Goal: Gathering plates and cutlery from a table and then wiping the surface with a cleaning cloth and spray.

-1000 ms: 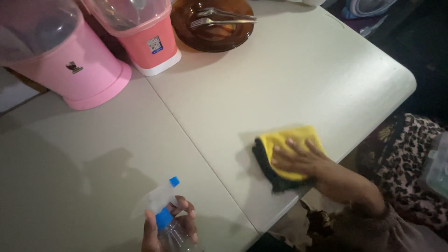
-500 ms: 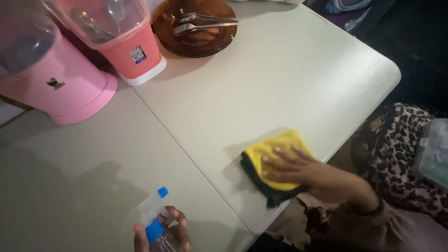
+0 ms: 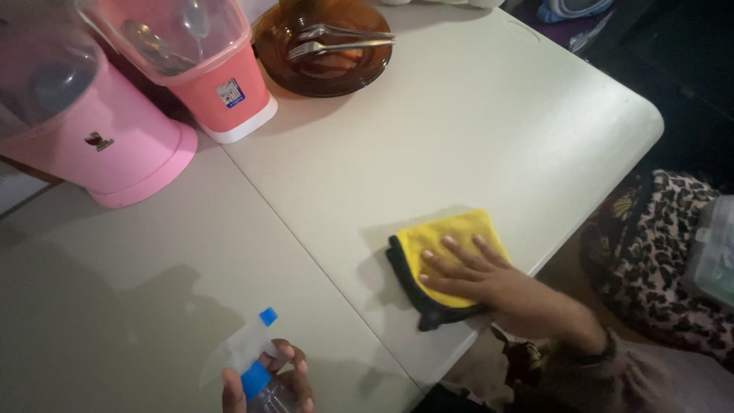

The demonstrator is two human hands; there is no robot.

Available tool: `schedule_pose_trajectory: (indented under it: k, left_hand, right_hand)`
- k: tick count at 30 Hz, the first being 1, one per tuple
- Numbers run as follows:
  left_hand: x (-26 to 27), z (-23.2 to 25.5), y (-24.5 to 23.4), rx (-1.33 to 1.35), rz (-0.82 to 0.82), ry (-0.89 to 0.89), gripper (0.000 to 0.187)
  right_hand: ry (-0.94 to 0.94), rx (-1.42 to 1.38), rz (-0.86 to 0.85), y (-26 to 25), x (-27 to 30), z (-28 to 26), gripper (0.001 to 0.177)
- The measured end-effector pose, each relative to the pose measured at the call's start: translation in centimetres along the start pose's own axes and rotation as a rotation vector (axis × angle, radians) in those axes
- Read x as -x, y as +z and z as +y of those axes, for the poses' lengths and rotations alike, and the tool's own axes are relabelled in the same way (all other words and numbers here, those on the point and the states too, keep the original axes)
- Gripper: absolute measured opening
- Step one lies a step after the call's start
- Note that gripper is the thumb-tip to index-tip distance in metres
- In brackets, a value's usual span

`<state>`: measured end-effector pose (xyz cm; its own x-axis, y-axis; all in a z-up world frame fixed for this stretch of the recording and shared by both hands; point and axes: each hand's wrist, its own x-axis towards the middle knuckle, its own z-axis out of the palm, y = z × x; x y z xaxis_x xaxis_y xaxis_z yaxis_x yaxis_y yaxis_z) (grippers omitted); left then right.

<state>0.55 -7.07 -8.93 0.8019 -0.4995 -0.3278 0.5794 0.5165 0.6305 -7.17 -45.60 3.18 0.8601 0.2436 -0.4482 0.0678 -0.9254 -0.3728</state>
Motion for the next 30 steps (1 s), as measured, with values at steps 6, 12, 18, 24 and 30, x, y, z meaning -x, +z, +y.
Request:
schedule_pose_trajectory:
  k: [6,12,18,24,30]
  left_hand:
    - [-0.1,0.1,-1.6,-0.012,-0.05,-0.109,0.091]
    - [0.0,0.4,-0.4,-0.035,-0.041,-0.056,0.089]
    - [-0.5,0.1,-1.8,0.014,-0.062,-0.146,0.088]
    - [-0.3,-0.6,-2.5,0.1,-0.195,-0.057,0.09]
    - [-0.8,-0.9,-2.8,0.079,-0.068,-0.092,0.088]
  right_hand:
    - [0.403,-0.147,0.112,-1.9,0.4,1.8,0.108]
    - [0.09,0.103,0.637,3.6,-3.0,5.6,0.088]
    - [0.219,-0.012,-0.072,-1.4,0.2,1.5,0.105]
    - [0.415,-0.137,0.216,-0.8,0.6,2.9,0.11]
    - [-0.171,0.194,0.794,4.4,-3.2,5.1,0.097]
